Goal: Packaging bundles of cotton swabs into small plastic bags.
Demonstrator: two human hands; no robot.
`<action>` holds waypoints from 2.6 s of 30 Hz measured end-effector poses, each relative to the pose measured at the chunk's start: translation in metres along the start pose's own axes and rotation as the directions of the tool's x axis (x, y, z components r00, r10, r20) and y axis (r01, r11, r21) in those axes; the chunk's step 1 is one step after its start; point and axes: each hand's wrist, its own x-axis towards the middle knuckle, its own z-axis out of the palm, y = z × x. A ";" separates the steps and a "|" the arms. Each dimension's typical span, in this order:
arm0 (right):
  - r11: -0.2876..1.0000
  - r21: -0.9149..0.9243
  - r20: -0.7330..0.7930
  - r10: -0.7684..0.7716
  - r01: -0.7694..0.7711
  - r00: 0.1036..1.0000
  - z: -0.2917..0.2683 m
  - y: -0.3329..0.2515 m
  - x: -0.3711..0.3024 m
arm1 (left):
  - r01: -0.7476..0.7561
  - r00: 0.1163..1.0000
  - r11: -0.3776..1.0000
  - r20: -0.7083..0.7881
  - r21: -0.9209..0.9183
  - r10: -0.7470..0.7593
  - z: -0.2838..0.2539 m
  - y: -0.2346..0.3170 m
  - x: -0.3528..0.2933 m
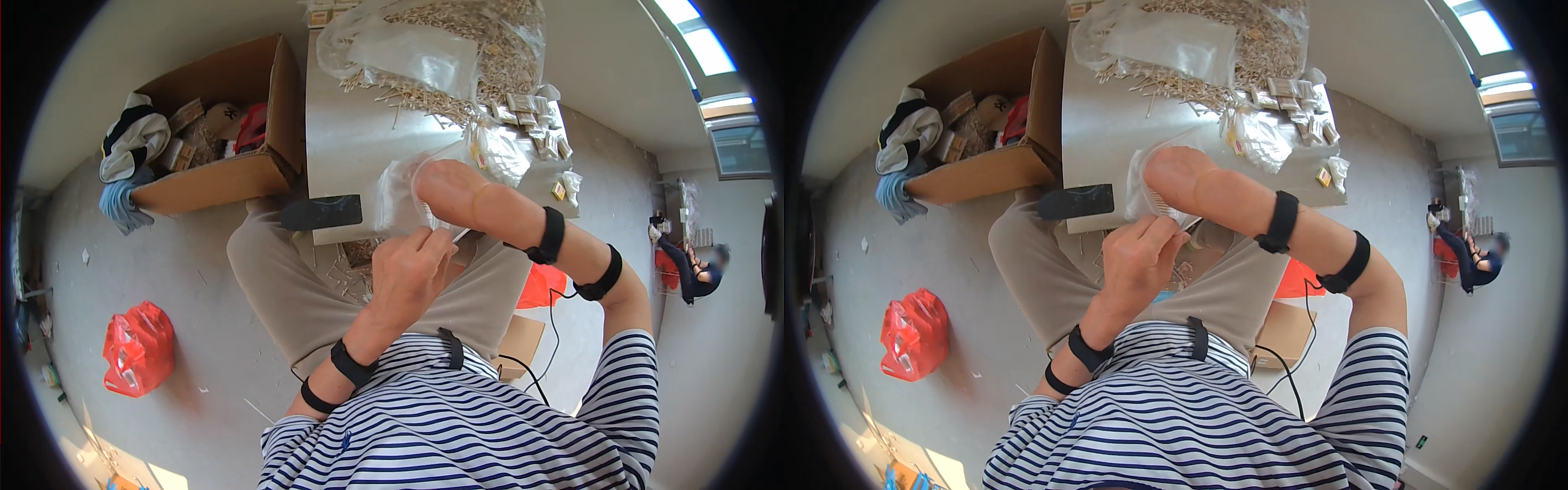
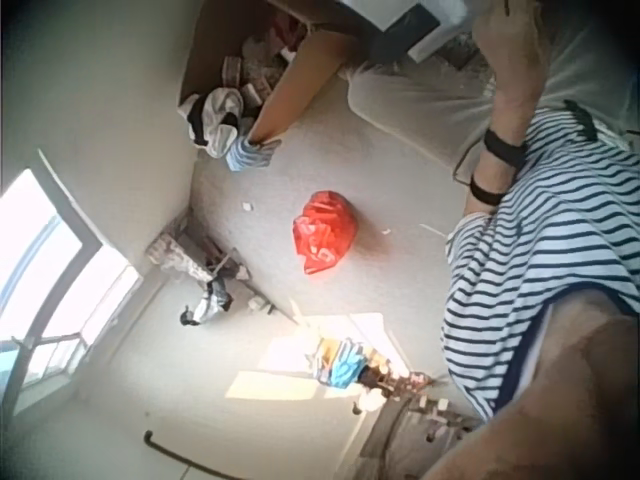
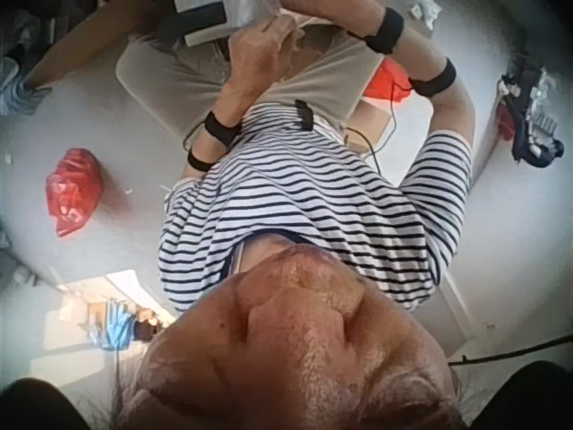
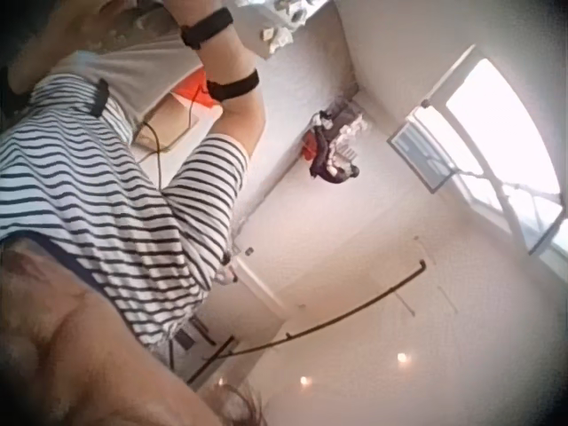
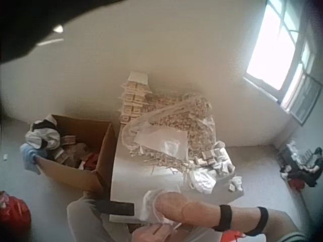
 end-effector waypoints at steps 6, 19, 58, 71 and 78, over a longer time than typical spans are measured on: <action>0.598 0.800 -0.203 0.347 -0.050 0.915 -0.043 0.061 -0.061 | 0.076 0.996 0.997 0.038 0.017 -0.077 -0.005 0.005 0.004; 0.652 0.199 -0.284 0.753 -0.731 0.594 0.149 0.316 0.010 | 0.235 0.962 0.969 0.160 -0.073 -0.221 -0.023 0.012 0.035; 0.875 0.468 -0.735 0.310 0.120 0.603 0.059 0.052 -0.230 | 0.541 0.830 0.688 0.440 -0.484 -0.343 0.081 0.098 0.054; 0.912 0.403 -0.749 0.281 0.076 0.600 0.058 0.043 -0.223 | 0.530 0.845 0.715 0.349 -0.456 -0.404 0.085 0.097 0.051; 0.907 0.413 -0.753 0.293 0.076 0.589 0.057 0.037 -0.220 | 0.490 0.870 0.768 0.291 -0.412 -0.398 0.085 0.089 0.049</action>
